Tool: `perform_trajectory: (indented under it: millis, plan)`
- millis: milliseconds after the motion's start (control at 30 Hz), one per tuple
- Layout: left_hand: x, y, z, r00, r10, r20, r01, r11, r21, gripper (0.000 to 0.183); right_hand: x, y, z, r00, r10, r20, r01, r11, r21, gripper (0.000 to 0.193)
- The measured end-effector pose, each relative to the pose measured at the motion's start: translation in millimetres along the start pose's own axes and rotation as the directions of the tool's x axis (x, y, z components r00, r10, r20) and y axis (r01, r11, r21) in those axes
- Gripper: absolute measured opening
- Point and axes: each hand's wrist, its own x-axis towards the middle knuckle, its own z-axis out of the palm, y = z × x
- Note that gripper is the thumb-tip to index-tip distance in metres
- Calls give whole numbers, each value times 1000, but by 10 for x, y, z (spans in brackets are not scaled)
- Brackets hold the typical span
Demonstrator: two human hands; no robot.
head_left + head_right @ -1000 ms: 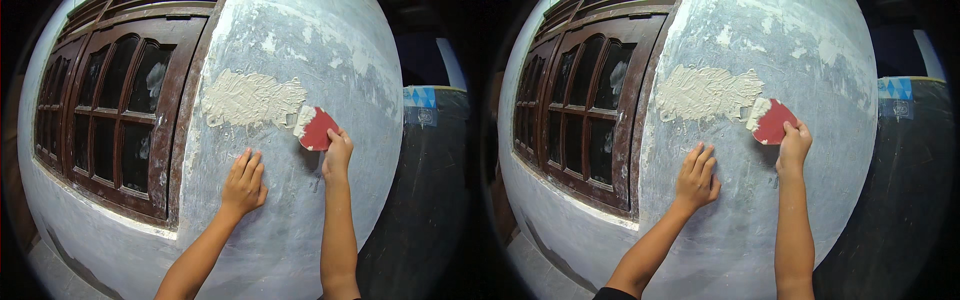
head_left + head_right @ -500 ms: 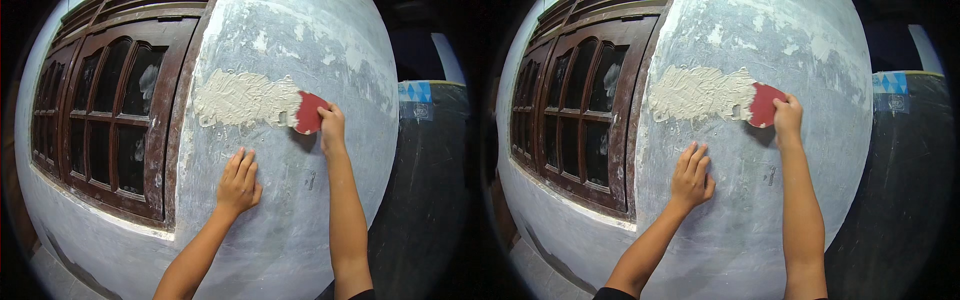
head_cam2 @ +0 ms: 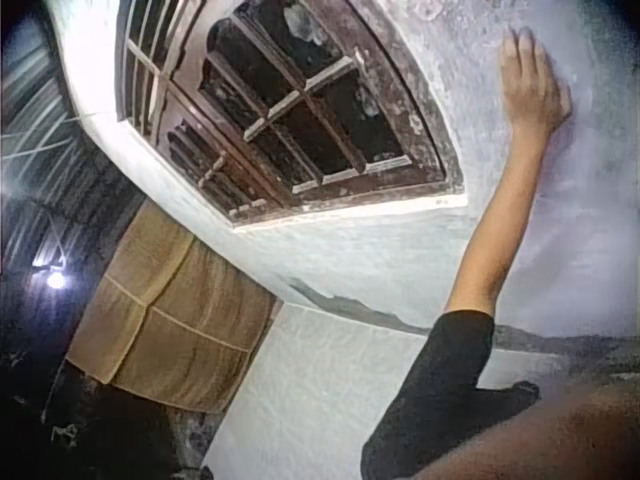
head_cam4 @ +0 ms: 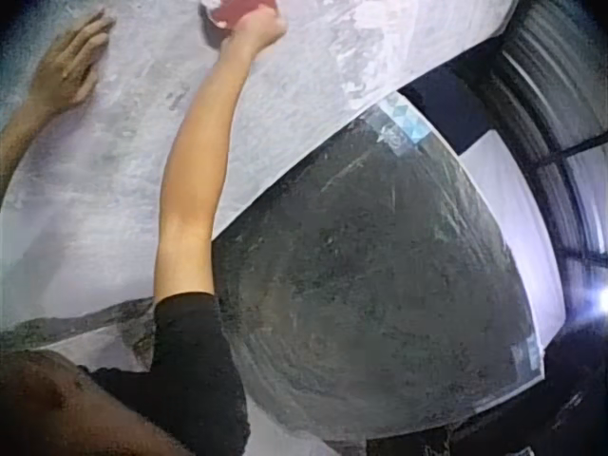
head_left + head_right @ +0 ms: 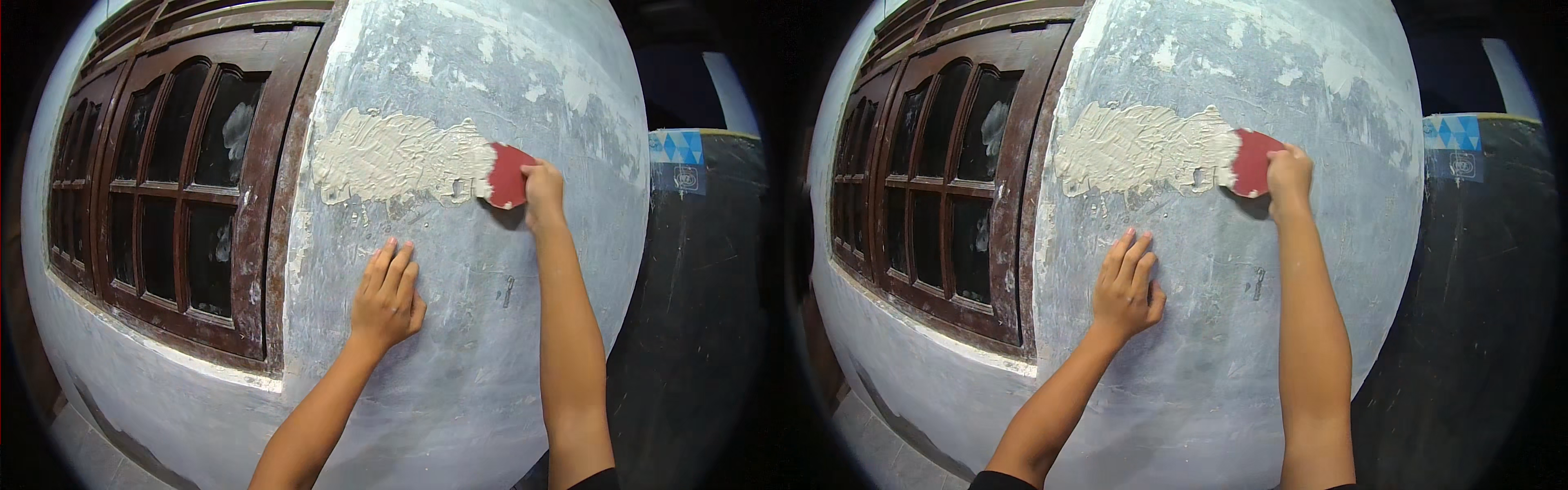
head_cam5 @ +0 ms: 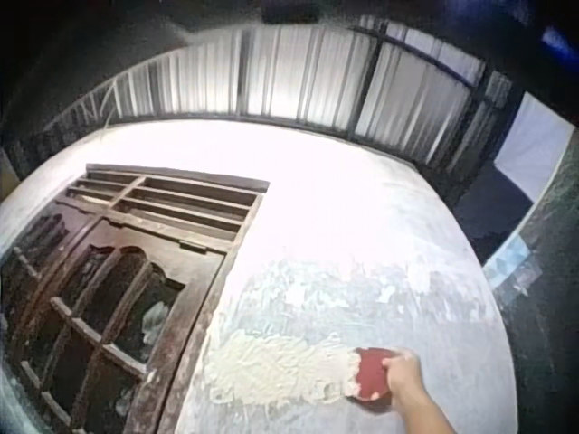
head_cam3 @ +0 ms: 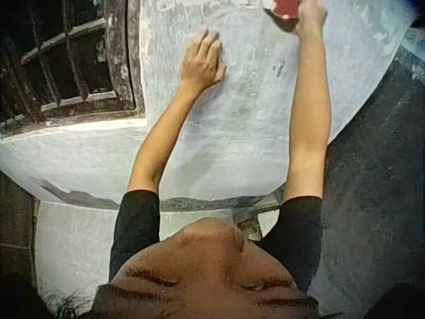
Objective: The person applies wall putty to a wall around a window frame using a plastic scraper.
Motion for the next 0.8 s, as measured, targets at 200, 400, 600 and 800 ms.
perform_trajectory:
  millis: [200, 400, 600, 800]
  plan:
    - [-14, -34, -14, 1000, -8, 8, 8, 1000, 20, 40, 25, -28, -99, 999, -43, 33, 37, 987, 153, 27]
    - [12, 16, 21, 1000, -3, 7, 3, 1000, 4, 40, 225, -80, -149, 994, 48, -99, -47, 999, 7, 25]
    - [-31, -39, 2, 1000, -17, 19, 16, 1000, 18, 40, 59, -96, 76, 998, -26, 56, 20, 994, 110, 24]
    - [3, 12, 14, 1000, 0, -2, 0, 1000, -9, 41, 261, -64, -243, 999, 42, -14, -42, 999, 6, 22]
